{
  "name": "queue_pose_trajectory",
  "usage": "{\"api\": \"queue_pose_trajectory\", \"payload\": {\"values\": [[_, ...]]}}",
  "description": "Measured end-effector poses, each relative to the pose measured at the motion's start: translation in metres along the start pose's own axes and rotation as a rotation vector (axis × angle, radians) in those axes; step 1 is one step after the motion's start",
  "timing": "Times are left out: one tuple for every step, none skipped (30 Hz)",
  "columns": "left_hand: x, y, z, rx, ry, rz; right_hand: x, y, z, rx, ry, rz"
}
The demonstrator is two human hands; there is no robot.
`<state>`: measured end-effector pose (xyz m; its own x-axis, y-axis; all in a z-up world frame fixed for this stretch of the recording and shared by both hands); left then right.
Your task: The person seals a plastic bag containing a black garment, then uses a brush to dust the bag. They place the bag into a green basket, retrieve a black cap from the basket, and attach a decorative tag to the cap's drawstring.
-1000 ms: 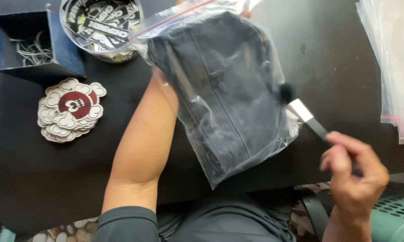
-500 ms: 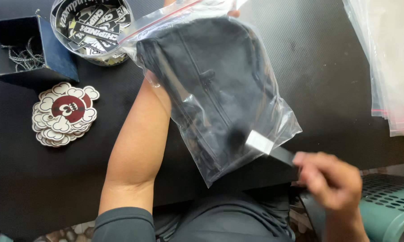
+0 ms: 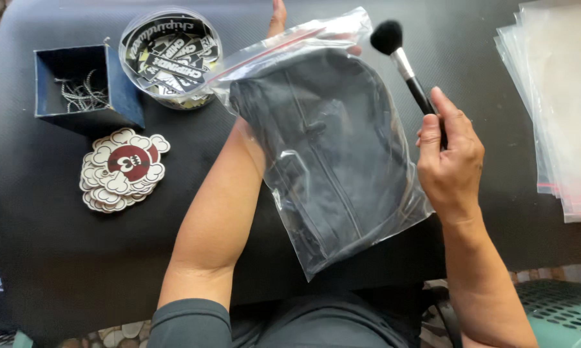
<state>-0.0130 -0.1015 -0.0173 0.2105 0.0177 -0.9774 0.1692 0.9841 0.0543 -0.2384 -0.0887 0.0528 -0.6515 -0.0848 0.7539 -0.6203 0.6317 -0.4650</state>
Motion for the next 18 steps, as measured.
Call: {"api": "queue_pose_trajectory", "payload": {"values": [[0.000, -0.002, 0.003, -0.021, -0.057, -0.014, -0.001, -0.001, 0.008, -0.020, 0.020, -0.004], [0.001, -0.004, 0.006, -0.041, -0.113, -0.026, -0.002, -0.002, 0.016, -0.042, 0.042, -0.008], [0.007, -0.008, 0.008, -0.043, -0.113, -0.026, 0.001, -0.001, 0.025, -0.039, 0.041, -0.009], [0.005, -0.010, 0.006, 0.008, -0.074, -0.118, 0.001, 0.000, 0.036, -0.067, 0.114, -0.024], [0.002, -0.011, 0.003, 0.058, -0.036, -0.210, 0.002, 0.002, 0.047, -0.095, 0.187, -0.038], [0.004, -0.015, 0.005, 0.051, -0.040, -0.206, 0.004, 0.008, 0.063, -0.090, 0.180, -0.039], [0.010, -0.019, 0.010, 0.001, -0.060, -0.156, 0.008, 0.014, 0.082, -0.132, 0.238, -0.028], [0.016, -0.023, 0.015, -0.048, -0.080, -0.109, 0.013, 0.021, 0.102, -0.176, 0.299, -0.015], [0.021, -0.028, 0.014, -0.052, -0.082, -0.108, 0.017, 0.032, 0.120, -0.172, 0.295, -0.015], [0.031, -0.031, 0.022, -0.137, -0.073, -0.047, 0.023, 0.041, 0.137, -0.175, 0.417, 0.011], [0.040, -0.034, 0.030, -0.222, -0.064, 0.013, 0.029, 0.050, 0.153, -0.177, 0.537, 0.037], [0.044, -0.036, 0.033, -0.227, -0.068, 0.014, 0.032, 0.055, 0.161, -0.173, 0.532, 0.040], [0.046, -0.038, 0.038, -0.262, -0.115, 0.003, 0.036, 0.061, 0.170, -0.191, 0.616, 0.042], [0.049, -0.040, 0.042, -0.295, -0.160, -0.008, 0.039, 0.069, 0.179, -0.210, 0.700, 0.044], [0.044, -0.035, 0.042, -0.298, -0.164, -0.006, 0.039, 0.068, 0.177, -0.208, 0.696, 0.045], [0.041, -0.030, 0.042, -0.313, -0.202, 0.025, 0.040, 0.070, 0.174, -0.208, 0.759, 0.055], [0.037, -0.025, 0.042, -0.328, -0.240, 0.056, 0.041, 0.071, 0.171, -0.207, 0.822, 0.066], [0.036, -0.025, 0.042, -0.328, -0.243, 0.054, 0.040, 0.063, 0.152, -0.207, 0.821, 0.070]]}}
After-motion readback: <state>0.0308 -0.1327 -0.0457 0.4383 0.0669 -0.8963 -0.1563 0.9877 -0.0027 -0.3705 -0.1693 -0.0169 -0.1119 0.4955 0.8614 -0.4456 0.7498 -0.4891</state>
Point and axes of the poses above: each hand's wrist, its own y-axis away from the middle knuckle, its own x-axis out of the back of the hand, z = x × y, the point moved 10 cm from there along -y, towards the middle knuckle, and after that the axes turned 7 degrees about -z, right-handed, at the moved point
